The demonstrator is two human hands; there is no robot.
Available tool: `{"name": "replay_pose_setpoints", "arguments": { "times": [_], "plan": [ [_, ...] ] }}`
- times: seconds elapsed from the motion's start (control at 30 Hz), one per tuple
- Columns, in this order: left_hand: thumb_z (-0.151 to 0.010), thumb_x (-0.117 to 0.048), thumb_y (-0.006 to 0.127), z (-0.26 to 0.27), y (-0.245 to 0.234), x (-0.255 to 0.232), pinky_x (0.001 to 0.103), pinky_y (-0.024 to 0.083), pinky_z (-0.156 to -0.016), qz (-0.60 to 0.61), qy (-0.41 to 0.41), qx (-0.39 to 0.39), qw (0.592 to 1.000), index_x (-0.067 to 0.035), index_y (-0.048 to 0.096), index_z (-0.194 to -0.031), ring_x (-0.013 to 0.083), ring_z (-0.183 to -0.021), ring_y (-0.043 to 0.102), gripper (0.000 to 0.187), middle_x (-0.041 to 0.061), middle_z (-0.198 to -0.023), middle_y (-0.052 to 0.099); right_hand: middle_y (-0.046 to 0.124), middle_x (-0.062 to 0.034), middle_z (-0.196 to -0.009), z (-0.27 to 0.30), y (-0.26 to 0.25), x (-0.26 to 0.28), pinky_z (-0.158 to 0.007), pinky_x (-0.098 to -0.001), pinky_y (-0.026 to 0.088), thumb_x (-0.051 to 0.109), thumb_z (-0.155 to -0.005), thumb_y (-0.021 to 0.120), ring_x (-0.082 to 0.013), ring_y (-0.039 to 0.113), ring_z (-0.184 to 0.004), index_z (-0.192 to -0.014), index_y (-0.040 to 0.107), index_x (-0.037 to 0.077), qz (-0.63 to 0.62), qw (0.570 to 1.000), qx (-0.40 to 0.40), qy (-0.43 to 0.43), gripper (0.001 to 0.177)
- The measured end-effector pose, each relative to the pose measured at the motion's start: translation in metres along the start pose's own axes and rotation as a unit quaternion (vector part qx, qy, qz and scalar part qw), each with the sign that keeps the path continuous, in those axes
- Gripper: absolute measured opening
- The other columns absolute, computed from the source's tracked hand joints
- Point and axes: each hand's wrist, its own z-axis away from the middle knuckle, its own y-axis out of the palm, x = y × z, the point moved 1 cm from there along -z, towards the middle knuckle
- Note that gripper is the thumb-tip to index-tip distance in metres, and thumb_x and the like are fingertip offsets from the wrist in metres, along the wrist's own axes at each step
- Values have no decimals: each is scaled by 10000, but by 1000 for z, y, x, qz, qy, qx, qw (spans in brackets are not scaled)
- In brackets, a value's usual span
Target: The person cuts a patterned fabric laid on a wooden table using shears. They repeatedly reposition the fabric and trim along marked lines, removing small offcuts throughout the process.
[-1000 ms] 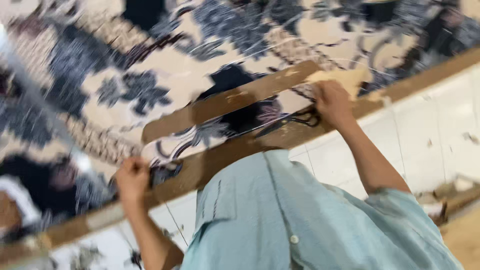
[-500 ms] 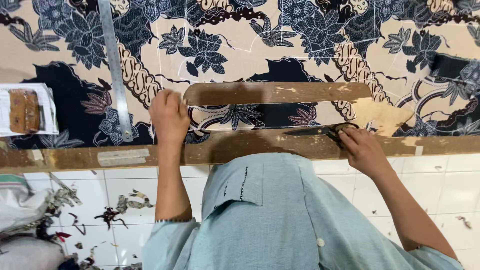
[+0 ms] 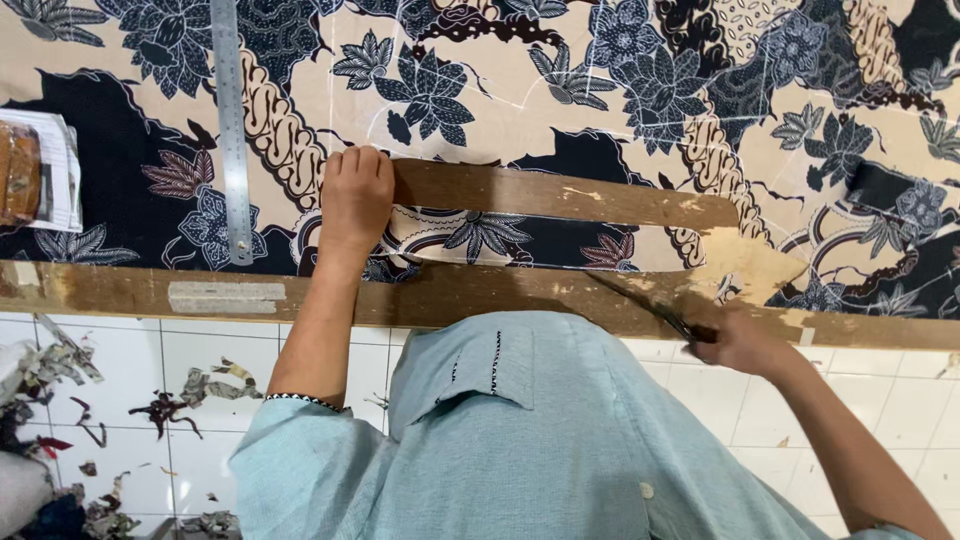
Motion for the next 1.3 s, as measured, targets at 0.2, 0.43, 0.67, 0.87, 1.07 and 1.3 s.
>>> {"name": "replay_pose_setpoints", "arguments": {
  "times": [0.2,0.43,0.67,0.87,1.07,1.3],
  "plan": [
    [-860,9,650,5,15,-1,402,484,-849,68,-67,-53,994,8,666,-988,302,-1010,633,129,136,-1001,641,659,-42,-740,2,-45,-1,-590,-346,483,415,-789,774,-156,584,-661,-956,754,90,-187,974,124,25,366],
    [-893,8,668,11,26,-4,426,492,-918,85,-111,-118,983,23,669,-1027,295,-1042,623,135,138,-1094,659,584,-23,-667,-107,-53,78,-545,-345,424,563,-712,804,-163,527,-599,-863,681,83,-155,985,46,-55,518],
    [-913,-24,686,11,17,-2,442,478,-910,101,-120,-118,981,17,670,-1040,297,-1046,618,135,135,-1088,649,519,19,-643,-208,-66,165,-520,-290,394,580,-755,815,-110,499,-579,-830,642,63,-218,963,108,-114,550],
    [-952,-20,662,7,17,2,450,485,-929,102,-123,-118,980,36,669,-1042,298,-1054,627,107,147,-1080,645,501,76,-624,-229,-85,209,-487,-232,364,559,-781,806,-48,471,-546,-830,645,87,-302,934,134,-136,500],
    [-939,-23,649,5,12,3,466,485,-953,118,-135,-108,978,26,667,-1044,304,-1067,626,118,142,-1060,632,508,74,-640,-235,-97,232,-501,-233,330,510,-771,826,-45,450,-571,-832,682,80,-304,938,139,-94,458],
    [-953,-110,723,2,9,5,477,470,-936,143,-139,-121,973,-3,670,-1059,306,-1064,596,159,129,-1050,605,555,67,-645,-252,-92,227,-502,-223,353,392,-760,865,-46,472,-560,-879,708,81,-320,931,158,-78,368]
  ]
}}
